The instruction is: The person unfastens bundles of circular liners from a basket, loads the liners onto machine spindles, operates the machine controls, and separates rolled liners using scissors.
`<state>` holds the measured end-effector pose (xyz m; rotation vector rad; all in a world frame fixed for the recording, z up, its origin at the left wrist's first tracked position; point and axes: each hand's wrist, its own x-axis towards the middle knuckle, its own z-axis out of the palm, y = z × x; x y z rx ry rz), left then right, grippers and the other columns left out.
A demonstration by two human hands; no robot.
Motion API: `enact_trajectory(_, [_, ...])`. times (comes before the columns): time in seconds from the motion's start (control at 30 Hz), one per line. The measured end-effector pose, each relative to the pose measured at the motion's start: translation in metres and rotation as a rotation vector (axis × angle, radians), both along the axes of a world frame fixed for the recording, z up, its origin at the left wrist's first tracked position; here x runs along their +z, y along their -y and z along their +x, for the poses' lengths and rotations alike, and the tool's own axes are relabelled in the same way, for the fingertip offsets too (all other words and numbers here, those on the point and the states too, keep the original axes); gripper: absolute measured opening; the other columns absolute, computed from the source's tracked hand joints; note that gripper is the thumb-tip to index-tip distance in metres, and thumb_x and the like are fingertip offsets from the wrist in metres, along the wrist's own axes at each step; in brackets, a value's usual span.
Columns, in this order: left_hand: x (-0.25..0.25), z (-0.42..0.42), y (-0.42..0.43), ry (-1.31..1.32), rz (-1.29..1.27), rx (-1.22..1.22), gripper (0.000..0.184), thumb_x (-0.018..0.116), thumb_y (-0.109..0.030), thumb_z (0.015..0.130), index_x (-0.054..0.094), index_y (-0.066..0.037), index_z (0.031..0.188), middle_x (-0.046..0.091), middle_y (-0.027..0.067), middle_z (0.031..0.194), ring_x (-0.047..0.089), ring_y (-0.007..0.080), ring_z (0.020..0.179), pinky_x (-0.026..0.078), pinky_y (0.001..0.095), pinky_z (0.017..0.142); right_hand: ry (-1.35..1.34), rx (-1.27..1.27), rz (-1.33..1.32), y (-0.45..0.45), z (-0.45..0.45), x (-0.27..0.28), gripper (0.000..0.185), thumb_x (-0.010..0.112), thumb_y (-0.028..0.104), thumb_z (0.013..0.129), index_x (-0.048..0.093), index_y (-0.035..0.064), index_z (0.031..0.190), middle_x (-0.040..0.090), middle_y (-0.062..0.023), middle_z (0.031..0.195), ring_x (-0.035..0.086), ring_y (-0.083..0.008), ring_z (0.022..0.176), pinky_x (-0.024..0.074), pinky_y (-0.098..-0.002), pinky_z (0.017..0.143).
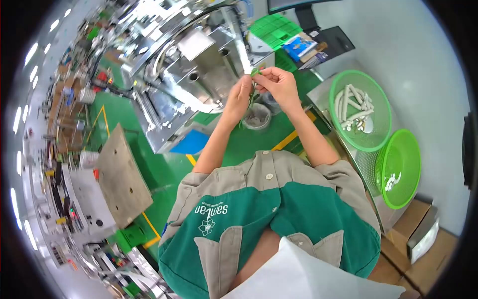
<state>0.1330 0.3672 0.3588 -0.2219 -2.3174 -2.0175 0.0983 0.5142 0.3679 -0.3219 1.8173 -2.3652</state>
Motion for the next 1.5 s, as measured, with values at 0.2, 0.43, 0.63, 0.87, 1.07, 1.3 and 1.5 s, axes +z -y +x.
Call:
enact_trajectory(0.2, [0.017, 0.08, 0.073, -0.038, -0.077, -0.014, 0.028, 0.042, -0.025, 0.1, 0.057, -0.001, 0.098, 0.052, 0.0053, 0.09, 0.045, 0.0128, 0.083, 0.037, 0.0273, 0.074, -0.156, 0.2, 0.088, 0.075, 0.05, 0.015, 0.02, 0.069, 0.01, 0.08, 0.066, -0.0015, 0.096, 0.067, -0.0043, 0.075, 0.062, -0.0078, 0.068, 0.0484, -0.0204, 0.062])
enact_trajectory(0.43, [0.009, 0.141, 0.117, -0.031, 0.608, 0.242, 0.022, 0.04, -0.02, 0.1, 0.051, -0.004, 0.092, 0.057, 0.0071, 0.09, 0.052, 0.0141, 0.081, 0.044, 0.0294, 0.077, -0.191, 0.454, 0.381, 0.11, 0.106, 0.001, 0.041, 0.072, 0.023, 0.079, 0.061, 0.0022, 0.112, 0.06, -0.0011, 0.089, 0.049, -0.0085, 0.066, 0.0401, -0.0235, 0.059])
enact_trajectory(0.63, [0.014, 0.162, 0.164, -0.033, 0.955, 0.391, 0.017, 0.042, -0.019, 0.099, 0.051, -0.005, 0.101, 0.053, 0.0014, 0.078, 0.051, 0.0108, 0.071, 0.047, 0.0288, 0.074, -0.34, 0.887, 0.527, 0.164, 0.13, -0.037, 0.027, 0.068, 0.025, 0.08, 0.065, 0.0022, 0.094, 0.06, -0.0045, 0.073, 0.051, -0.0116, 0.066, 0.0422, -0.029, 0.062])
enact_trajectory(0.87, [0.01, 0.172, 0.168, 0.042, -0.02, 0.594, 0.029, 0.043, -0.023, 0.098, 0.063, -0.004, 0.11, 0.039, -0.0054, 0.071, 0.037, 0.0062, 0.069, 0.032, 0.0227, 0.062, -0.077, 0.795, 0.127, 0.194, 0.063, 0.013, 0.023, 0.067, 0.02, 0.084, 0.059, -0.0002, 0.092, 0.057, -0.0021, 0.069, 0.05, -0.007, 0.058, 0.0391, -0.0215, 0.051])
enact_trajectory(1.07, [0.0, 0.154, 0.174, 0.073, -0.054, 0.578, 0.024, 0.044, -0.022, 0.098, 0.059, -0.006, 0.088, 0.049, -0.0037, 0.078, 0.042, 0.0065, 0.071, 0.036, 0.0225, 0.066, -0.274, 0.775, 0.308, 0.223, 0.051, 0.03, 0.029, 0.071, 0.027, 0.08, 0.062, 0.0032, 0.093, 0.062, -0.0018, 0.076, 0.054, -0.0078, 0.063, 0.0415, -0.0235, 0.052])
enact_trajectory(1.3, [-0.027, 0.156, 0.198, 0.127, 0.313, 0.705, 0.022, 0.044, -0.023, 0.098, 0.054, -0.004, 0.09, 0.053, 0.0012, 0.072, 0.05, 0.0103, 0.067, 0.043, 0.0291, 0.062, -0.506, 0.869, 0.608, 0.207, 0.022, 0.004, 0.038, 0.067, 0.034, 0.083, 0.065, 0.0043, 0.107, 0.059, -0.0047, 0.063, 0.051, -0.009, 0.057, 0.0405, -0.0278, 0.052])
enact_trajectory(1.5, [-0.025, 0.149, 0.167, -0.063, -0.404, 0.679, 0.026, 0.041, -0.022, 0.097, 0.052, 0.001, 0.104, 0.05, 0.0092, 0.069, 0.05, 0.0206, 0.062, 0.043, 0.0352, 0.061, -0.499, 0.719, 0.47, 0.224, 0.061, 0.006, 0.033, 0.065, 0.031, 0.084, 0.062, -0.0013, 0.081, 0.064, -0.0099, 0.065, 0.061, -0.0147, 0.059, 0.0476, -0.03, 0.056])
